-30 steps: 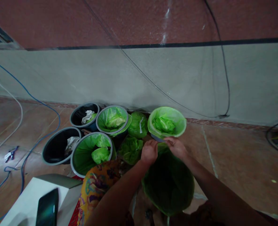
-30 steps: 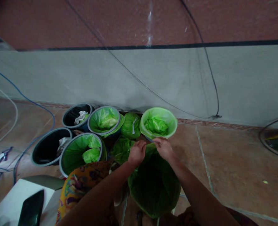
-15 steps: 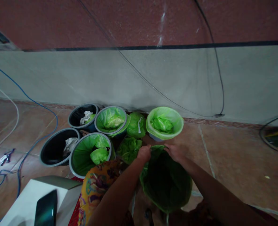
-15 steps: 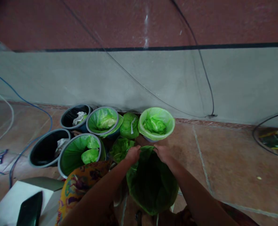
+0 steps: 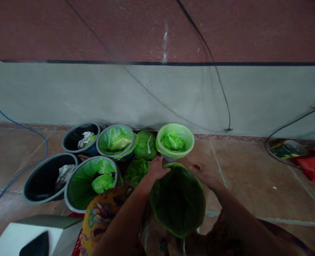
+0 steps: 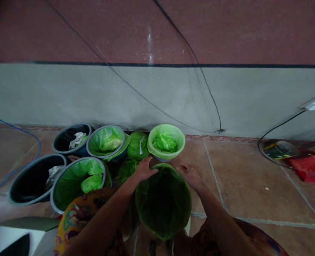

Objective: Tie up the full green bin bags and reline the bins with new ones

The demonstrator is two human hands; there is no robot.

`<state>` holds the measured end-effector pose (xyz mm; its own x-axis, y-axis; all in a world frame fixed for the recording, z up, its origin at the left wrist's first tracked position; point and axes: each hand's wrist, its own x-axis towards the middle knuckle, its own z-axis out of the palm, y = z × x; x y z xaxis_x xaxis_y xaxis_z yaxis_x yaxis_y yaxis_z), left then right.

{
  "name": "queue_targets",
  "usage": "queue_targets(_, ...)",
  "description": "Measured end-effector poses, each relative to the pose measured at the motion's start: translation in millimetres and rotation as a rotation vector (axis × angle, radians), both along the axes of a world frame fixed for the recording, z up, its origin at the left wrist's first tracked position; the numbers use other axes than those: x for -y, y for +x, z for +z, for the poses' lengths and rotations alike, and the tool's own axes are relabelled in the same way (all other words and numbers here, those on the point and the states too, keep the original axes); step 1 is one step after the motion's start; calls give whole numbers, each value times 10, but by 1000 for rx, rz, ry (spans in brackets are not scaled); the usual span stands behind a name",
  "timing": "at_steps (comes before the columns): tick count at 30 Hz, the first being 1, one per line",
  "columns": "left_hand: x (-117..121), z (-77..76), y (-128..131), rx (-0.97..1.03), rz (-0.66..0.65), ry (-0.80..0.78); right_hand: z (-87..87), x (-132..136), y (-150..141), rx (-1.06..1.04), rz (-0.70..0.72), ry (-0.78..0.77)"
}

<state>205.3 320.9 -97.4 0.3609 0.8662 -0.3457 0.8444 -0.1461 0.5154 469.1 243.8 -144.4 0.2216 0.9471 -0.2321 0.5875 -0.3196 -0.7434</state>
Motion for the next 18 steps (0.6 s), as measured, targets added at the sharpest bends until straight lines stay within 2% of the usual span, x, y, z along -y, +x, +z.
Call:
queue_targets(4, -33, -28, 213, 125, -40, 88, 68, 188, -39, 36, -170, 5)
queue_targets(8, 34, -99, 328, 94, -23, 71, 78, 225, -288, 165, -149, -30)
queue_targets(12, 88, -139, 347, 65, -13, 70, 90, 95, -492, 263, -103, 59)
queue_targets(14, 93, -163, 333, 76, 7, 83, 88, 22, -534, 222, -100, 63)
queue_targets(18, 84, -214, 272, 155, 12, 103, 49, -41, -544, -6, -163, 84)
